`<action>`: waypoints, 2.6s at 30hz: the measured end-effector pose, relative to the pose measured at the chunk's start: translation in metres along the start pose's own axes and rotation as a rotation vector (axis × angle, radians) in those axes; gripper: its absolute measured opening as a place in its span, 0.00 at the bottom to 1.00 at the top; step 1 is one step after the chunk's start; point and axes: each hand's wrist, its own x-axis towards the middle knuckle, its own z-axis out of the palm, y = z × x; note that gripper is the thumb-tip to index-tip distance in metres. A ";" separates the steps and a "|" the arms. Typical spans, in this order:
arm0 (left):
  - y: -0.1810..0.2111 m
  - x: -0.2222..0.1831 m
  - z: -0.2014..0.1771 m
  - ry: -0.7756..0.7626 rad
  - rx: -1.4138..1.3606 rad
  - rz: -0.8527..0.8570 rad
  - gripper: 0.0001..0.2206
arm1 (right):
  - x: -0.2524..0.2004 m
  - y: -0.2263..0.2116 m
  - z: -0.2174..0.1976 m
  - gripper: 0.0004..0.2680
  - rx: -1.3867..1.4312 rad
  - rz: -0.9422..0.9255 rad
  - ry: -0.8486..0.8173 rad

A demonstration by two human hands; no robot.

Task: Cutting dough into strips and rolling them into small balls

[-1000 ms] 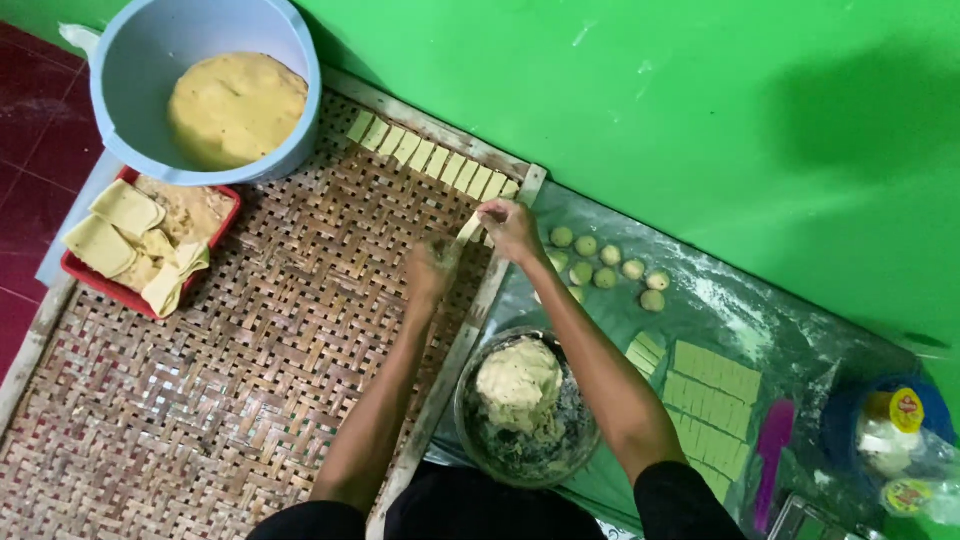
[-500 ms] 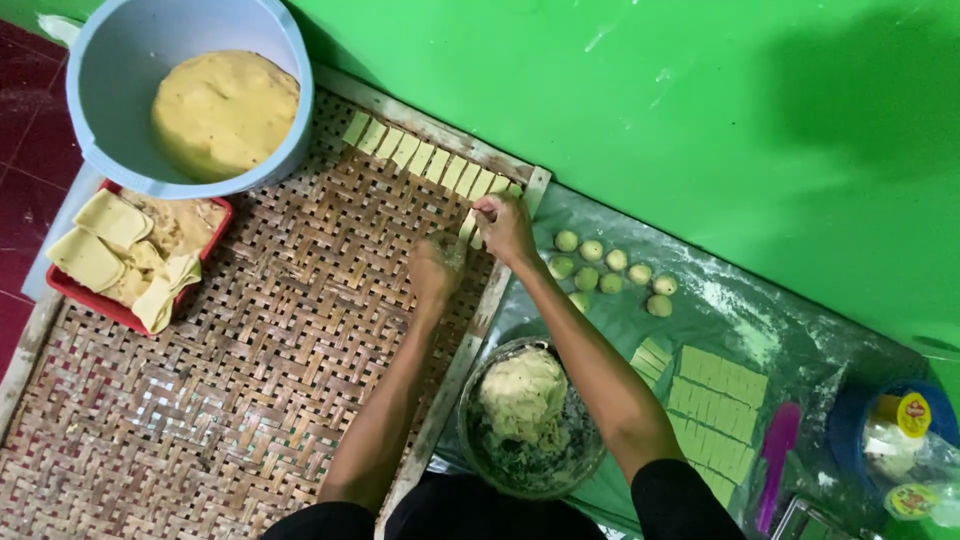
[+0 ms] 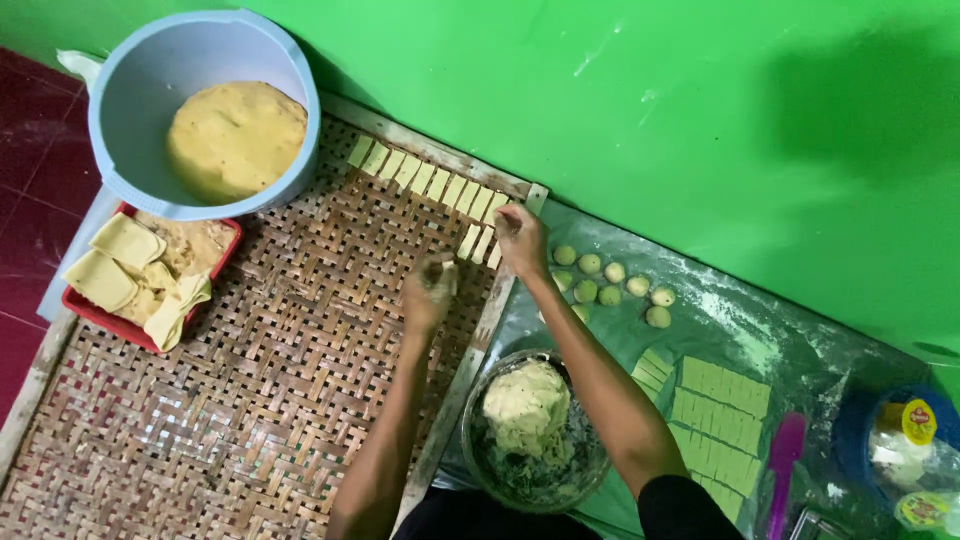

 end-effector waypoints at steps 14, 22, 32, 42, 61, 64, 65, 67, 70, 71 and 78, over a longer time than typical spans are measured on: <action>0.028 0.013 0.014 0.121 -0.460 0.041 0.13 | -0.023 -0.023 -0.012 0.08 0.444 0.295 -0.425; -0.004 0.020 0.012 0.282 -0.042 0.223 0.07 | 0.017 0.016 0.021 0.07 0.167 0.062 -0.350; 0.003 0.031 0.027 0.324 0.202 0.114 0.06 | 0.031 -0.021 0.030 0.05 -0.208 -0.156 -0.343; -0.132 0.077 0.037 0.534 0.494 0.502 0.26 | 0.013 -0.043 0.017 0.03 -0.153 -0.247 -0.137; 0.066 -0.243 0.081 -0.280 0.217 0.077 0.06 | -0.255 0.073 -0.264 0.06 0.209 0.239 0.276; 0.042 -0.289 0.118 -0.437 0.222 0.152 0.06 | -0.303 0.102 -0.302 0.07 0.233 0.281 0.323; 0.040 -0.307 0.127 -0.496 0.240 0.157 0.06 | -0.321 0.109 -0.312 0.07 0.188 0.300 0.327; 0.021 -0.340 0.145 -0.562 0.263 0.161 0.06 | -0.354 0.125 -0.331 0.07 0.144 0.323 0.337; -0.021 -0.386 0.174 -0.668 0.445 0.317 0.07 | -0.398 0.142 -0.355 0.06 0.019 0.308 0.333; -0.033 -0.400 0.188 -0.646 0.578 0.355 0.09 | -0.407 0.143 -0.361 0.06 -0.047 0.284 0.342; -0.093 -0.443 0.239 -0.715 0.737 0.655 0.13 | -0.457 0.166 -0.393 0.05 -0.397 0.173 0.356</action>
